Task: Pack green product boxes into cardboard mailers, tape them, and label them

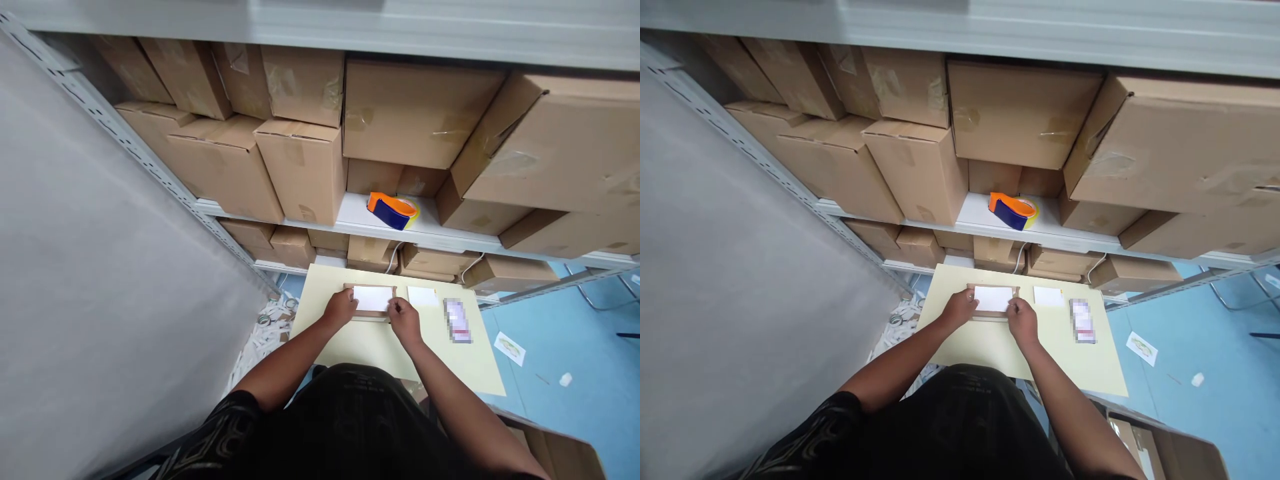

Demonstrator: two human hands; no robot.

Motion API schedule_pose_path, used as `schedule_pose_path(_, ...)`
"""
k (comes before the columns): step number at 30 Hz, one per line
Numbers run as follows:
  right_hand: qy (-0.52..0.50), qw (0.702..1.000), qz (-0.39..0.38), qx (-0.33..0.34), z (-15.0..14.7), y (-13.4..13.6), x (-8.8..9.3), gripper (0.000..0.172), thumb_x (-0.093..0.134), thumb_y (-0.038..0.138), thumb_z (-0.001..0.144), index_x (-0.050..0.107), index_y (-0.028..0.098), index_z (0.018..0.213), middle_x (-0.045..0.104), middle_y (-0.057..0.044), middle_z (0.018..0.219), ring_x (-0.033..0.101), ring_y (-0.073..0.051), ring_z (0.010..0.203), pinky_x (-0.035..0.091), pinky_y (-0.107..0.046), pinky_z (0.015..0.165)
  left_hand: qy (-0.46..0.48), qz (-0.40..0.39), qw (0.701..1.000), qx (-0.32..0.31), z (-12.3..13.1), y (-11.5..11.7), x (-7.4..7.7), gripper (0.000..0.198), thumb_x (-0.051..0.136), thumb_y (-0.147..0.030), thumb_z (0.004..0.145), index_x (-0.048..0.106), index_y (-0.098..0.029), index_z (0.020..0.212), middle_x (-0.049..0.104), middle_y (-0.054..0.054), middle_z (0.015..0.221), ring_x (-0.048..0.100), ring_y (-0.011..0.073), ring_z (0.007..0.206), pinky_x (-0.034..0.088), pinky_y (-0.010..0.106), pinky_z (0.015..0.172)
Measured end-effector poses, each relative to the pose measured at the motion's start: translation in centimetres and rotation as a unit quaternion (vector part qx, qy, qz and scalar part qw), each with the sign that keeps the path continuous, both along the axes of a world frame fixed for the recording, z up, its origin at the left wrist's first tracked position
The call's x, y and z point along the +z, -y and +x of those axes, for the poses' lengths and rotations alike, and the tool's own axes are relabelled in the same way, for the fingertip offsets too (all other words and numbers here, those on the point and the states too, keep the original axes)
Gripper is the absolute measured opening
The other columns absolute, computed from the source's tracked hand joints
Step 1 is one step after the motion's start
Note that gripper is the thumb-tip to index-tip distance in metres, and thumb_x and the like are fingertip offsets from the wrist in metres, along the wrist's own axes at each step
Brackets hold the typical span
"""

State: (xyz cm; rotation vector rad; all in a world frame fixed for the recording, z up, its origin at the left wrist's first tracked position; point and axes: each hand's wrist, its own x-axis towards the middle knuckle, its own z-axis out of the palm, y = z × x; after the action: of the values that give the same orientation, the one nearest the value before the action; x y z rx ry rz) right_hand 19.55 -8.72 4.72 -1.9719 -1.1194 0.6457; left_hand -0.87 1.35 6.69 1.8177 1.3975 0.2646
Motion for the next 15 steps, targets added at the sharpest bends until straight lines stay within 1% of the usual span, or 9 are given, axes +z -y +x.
schedule_pose_path(2, 0.069, 0.997, -0.012, 0.037, 0.2, -0.7, -1.0, 0.027, 0.051, 0.032, 0.087, 0.074, 0.022, 0.097, 0.074, -0.007, 0.101, 0.066, -0.023, 0.09, 0.051, -0.034, 0.084, -0.076, 0.024, 0.996, -0.027, 0.4, -0.4, -0.6, 0.02, 0.058, -0.032, 0.094, 0.069, -0.02, 0.106, 0.074, 0.009, 0.094, 0.069, 0.0264, 0.092, 0.049, 0.033, 0.08)
schedule_pose_path(4, 0.141, 0.986, -0.031, 0.079, 0.3, -1.3, -1.9, 0.028, 0.05, 0.024, 0.088, 0.076, 0.021, 0.1, 0.074, -0.009, 0.107, 0.066, -0.024, 0.097, 0.049, -0.034, 0.088, -0.138, 0.035, 0.988, -0.058, 0.7, -0.8, -1.2, 0.03, 0.054, -0.032, 0.097, 0.064, -0.018, 0.122, 0.074, 0.014, 0.105, 0.069, 0.0289, 0.1, 0.049, 0.035, 0.084)
schedule_pose_path(7, 0.242, 0.958, -0.063, 0.14, 0.1, -1.9, -3.1, 0.026, 0.052, 0.017, 0.09, 0.077, 0.019, 0.098, 0.071, -0.012, 0.102, 0.063, -0.026, 0.099, 0.047, -0.034, 0.088, -0.183, 0.035, 0.979, -0.085, 1.0, -1.3, -2.1, 0.044, 0.055, -0.032, 0.098, 0.054, -0.015, 0.138, 0.072, 0.019, 0.111, 0.068, 0.0323, 0.108, 0.048, 0.038, 0.089)
schedule_pose_path(9, 0.295, 0.939, -0.074, 0.164, 0.1, -2.1, -3.6, 0.025, 0.053, 0.018, 0.092, 0.077, 0.018, 0.094, 0.069, -0.013, 0.098, 0.061, -0.026, 0.098, 0.045, -0.034, 0.087, -0.185, 0.03, 0.979, -0.084, 0.8, -1.6, -2.5, 0.05, 0.057, -0.034, 0.097, 0.048, -0.016, 0.142, 0.072, 0.019, 0.112, 0.068, 0.0333, 0.109, 0.048, 0.04, 0.09)
schedule_pose_path(11, 0.319, 0.929, -0.079, 0.172, 0.2, -2.2, -3.9, 0.025, 0.052, 0.019, 0.094, 0.077, 0.018, 0.092, 0.067, -0.012, 0.096, 0.06, -0.026, 0.096, 0.045, -0.034, 0.086, -0.175, 0.024, 0.983, -0.059, 0.5, -1.7, -2.9, 0.051, 0.06, -0.04, 0.096, 0.048, -0.019, 0.141, 0.07, 0.017, 0.117, 0.068, 0.0322, 0.109, 0.048, 0.039, 0.091)
schedule_pose_path(12, 0.318, 0.929, -0.079, 0.172, 0.2, -2.1, -4.1, 0.025, 0.052, 0.02, 0.094, 0.077, 0.019, 0.092, 0.067, -0.012, 0.097, 0.06, -0.026, 0.096, 0.045, -0.034, 0.086, -0.165, 0.025, 0.985, -0.034, 0.2, -1.7, -3.1, 0.053, 0.063, -0.044, 0.093, 0.049, -0.021, 0.139, 0.068, 0.016, 0.122, 0.068, 0.0319, 0.111, 0.048, 0.038, 0.091)
schedule_pose_path(15, 0.275, 0.948, -0.055, 0.148, 0.8, -1.6, -4.4, 0.025, 0.052, 0.019, 0.091, 0.076, 0.019, 0.101, 0.066, -0.012, 0.103, 0.06, -0.027, 0.101, 0.047, -0.035, 0.089, -0.119, 0.032, 0.99, 0.066, -1.0, -1.2, -4.1, 0.065, 0.068, -0.054, 0.087, 0.048, -0.018, 0.138, 0.057, 0.02, 0.141, 0.06, 0.0331, 0.126, 0.047, 0.037, 0.095)
